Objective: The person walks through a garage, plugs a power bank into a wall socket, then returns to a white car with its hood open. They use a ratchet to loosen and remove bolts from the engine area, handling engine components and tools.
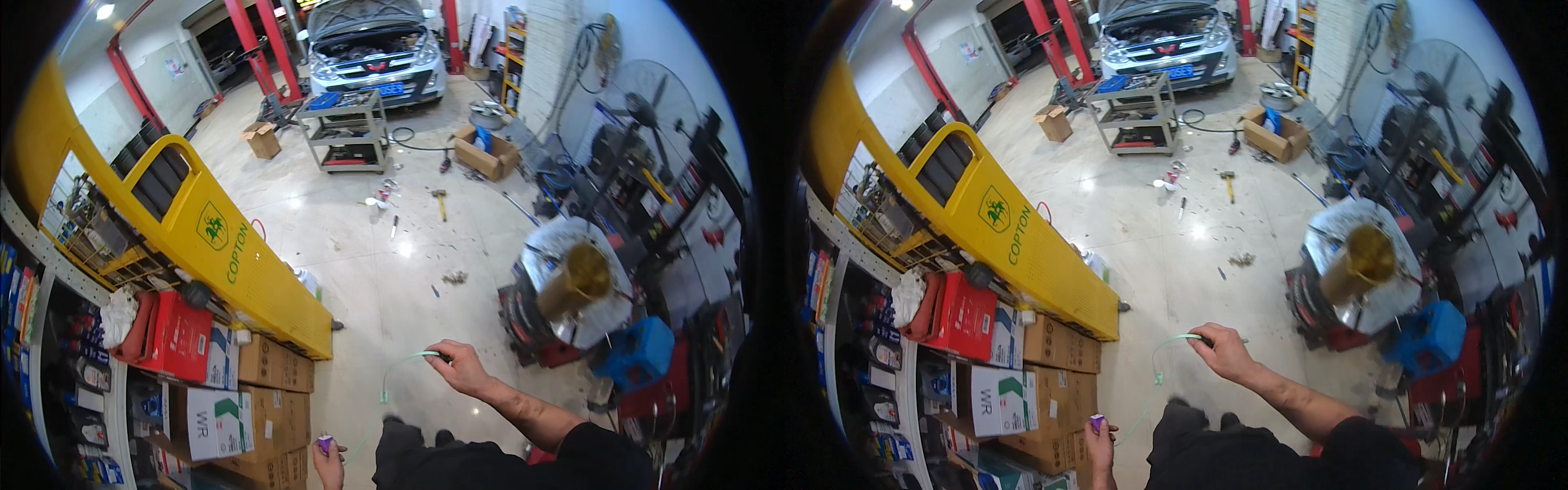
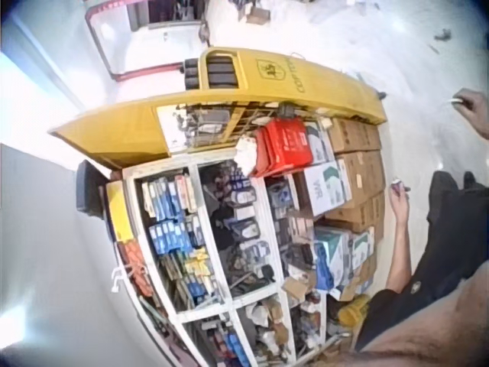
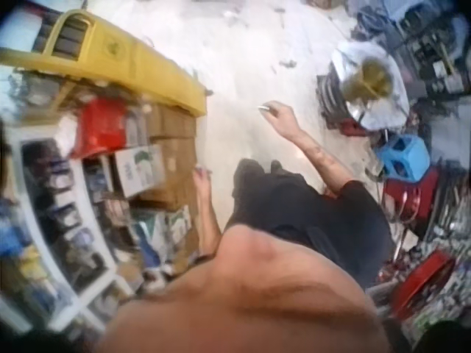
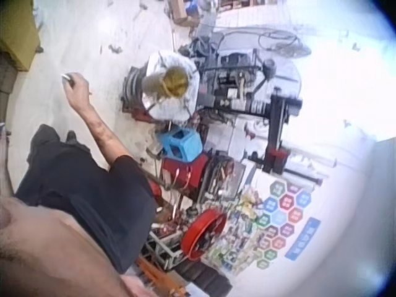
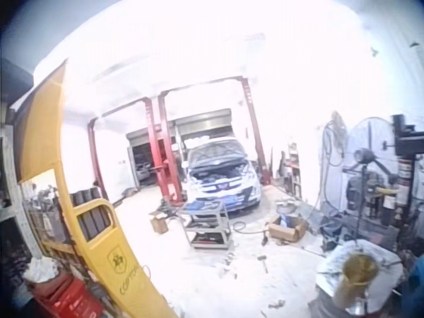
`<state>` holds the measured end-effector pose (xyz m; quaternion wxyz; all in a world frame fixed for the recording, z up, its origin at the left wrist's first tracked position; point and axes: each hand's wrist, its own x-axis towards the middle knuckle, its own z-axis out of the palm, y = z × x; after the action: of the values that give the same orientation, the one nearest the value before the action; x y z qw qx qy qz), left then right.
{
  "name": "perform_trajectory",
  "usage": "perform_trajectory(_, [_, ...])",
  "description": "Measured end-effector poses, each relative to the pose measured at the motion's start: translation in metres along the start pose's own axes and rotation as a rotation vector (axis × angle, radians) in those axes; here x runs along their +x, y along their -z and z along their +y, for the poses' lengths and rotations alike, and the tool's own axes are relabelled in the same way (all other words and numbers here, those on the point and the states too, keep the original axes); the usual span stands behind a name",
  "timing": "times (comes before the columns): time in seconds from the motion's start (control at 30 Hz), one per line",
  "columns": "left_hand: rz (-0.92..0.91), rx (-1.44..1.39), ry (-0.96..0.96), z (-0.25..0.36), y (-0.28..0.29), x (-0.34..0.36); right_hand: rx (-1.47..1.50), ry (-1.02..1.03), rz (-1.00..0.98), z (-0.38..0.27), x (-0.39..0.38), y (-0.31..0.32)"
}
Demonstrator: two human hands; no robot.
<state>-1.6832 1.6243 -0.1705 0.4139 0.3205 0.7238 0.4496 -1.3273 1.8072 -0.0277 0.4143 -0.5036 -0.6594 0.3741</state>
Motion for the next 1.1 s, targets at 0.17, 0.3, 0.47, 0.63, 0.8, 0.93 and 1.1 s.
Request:
perform_trajectory(0.17, [-0.115,-0.152,0.058,0.043,-0.094,0.202,-0.437,-0.088,0.039,0.179,0.162,-0.024])
perform_trajectory(0.3, [-0.365,-0.072,-0.055,0.12,-0.193,0.429,-1.091,-0.553,-0.369,0.384,0.152,0.006])
perform_trajectory(0.47, [-0.53,0.327,0.036,0.169,-0.288,0.676,-1.089,-0.893,-0.129,0.444,0.151,0.006])
perform_trajectory(0.63, [-0.719,0.715,-0.115,0.223,-0.344,0.878,-1.031,-0.981,-0.304,0.488,0.282,-0.022])
perform_trajectory(0.8, [-0.688,0.798,0.332,0.248,-0.31,1.048,-0.98,-0.891,-0.426,0.538,0.576,-0.072])
perform_trajectory(0.93, [-0.322,0.569,0.326,0.26,-0.227,1.144,-1.174,-0.482,-0.894,0.599,0.947,-0.09])
perform_trajectory(1.1, [-0.002,0.175,0.368,0.263,-0.143,1.254,-0.725,-0.176,-0.083,0.529,1.444,-0.167])
